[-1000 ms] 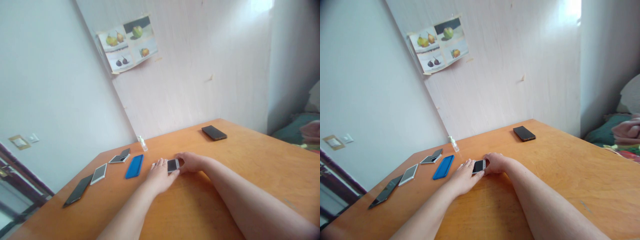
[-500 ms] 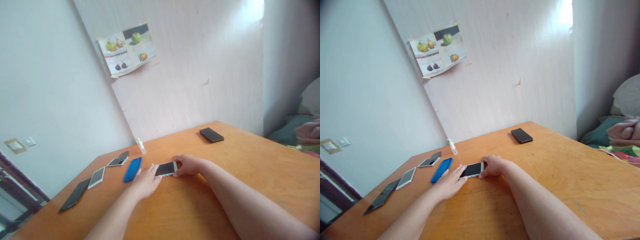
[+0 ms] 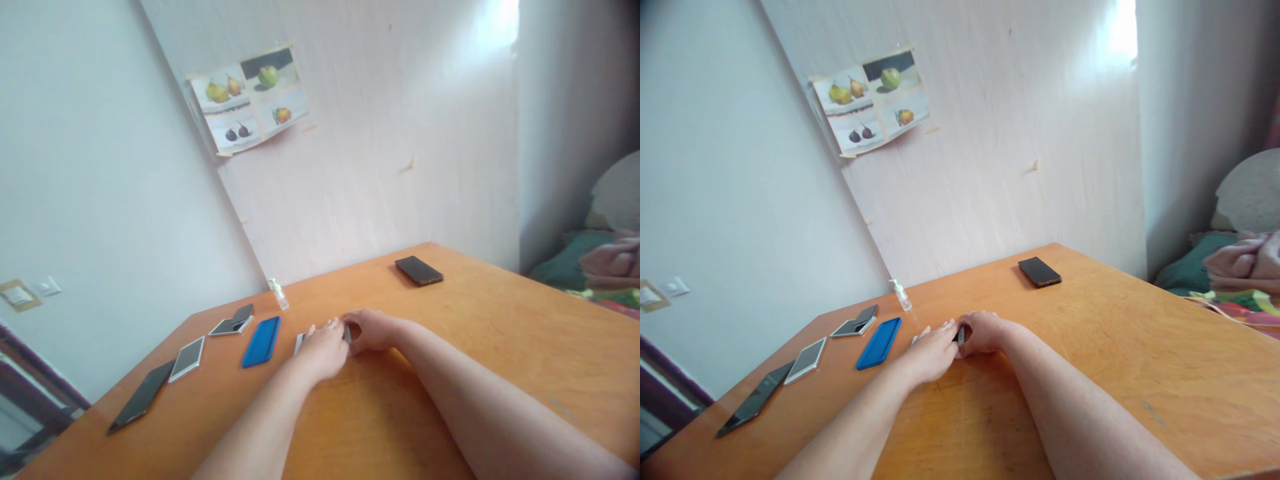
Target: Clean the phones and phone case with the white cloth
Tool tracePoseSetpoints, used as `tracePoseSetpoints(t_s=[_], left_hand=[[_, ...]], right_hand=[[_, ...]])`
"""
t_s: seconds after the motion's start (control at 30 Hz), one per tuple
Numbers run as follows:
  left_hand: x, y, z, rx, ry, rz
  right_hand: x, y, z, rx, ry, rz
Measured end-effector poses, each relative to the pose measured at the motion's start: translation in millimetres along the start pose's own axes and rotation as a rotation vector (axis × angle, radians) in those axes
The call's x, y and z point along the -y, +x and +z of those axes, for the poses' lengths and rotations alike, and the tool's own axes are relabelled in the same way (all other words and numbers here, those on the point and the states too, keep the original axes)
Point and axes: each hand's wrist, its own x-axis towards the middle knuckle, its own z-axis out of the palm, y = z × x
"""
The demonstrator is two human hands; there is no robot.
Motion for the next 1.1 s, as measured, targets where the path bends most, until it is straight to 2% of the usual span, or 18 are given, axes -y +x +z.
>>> tracePoseSetpoints(t_s=[0.1,0.3,0.4,0.5,0.7,0.8,0.9,1.0,1.1], left_hand=[[9.0,-9.1,-2.8,0.005,0.002,-0.011],[49.8,-40.6,-5.2,0.015,-0.004,-0.11],[56.8,-43.0,-2.9,0.008,-0.013,-0.125],[45.6,-31.5,1.1,-0.014,-0.006,-0.092],[4.1,-3.8,5.8,-0.04,-0.028,0.006],[1.4,-5.7,4.8,-0.039,-0.04,0.029],[18.2,-17.8,5.2,-0.039,-0.046,0.028],[44.7,-33.6,8.3,-0.037,-0.057,-0.062],[65.5,-46.9,11.1,-0.031,-0.059,-0.08]], right_hand=[[-1.1,0.1,-0.4,0.007,-0.008,0.022],[2.1,-1.5,-3.1,0.025,-0.005,0.088],[3.6,-1.8,-3.3,0.016,-0.012,0.095],[3.4,-1.3,-2.7,0.018,-0.024,0.088],[1.8,-0.9,-0.3,0.004,-0.033,0.002],[1.1,-1.5,-0.1,-0.003,-0.017,-0.018],[0.2,-1.7,-0.9,0.011,-0.019,0.021],[-0.4,-1.7,-1.6,0.022,-0.011,0.052],[1.0,-1.9,-2.5,0.03,0.001,0.09]])
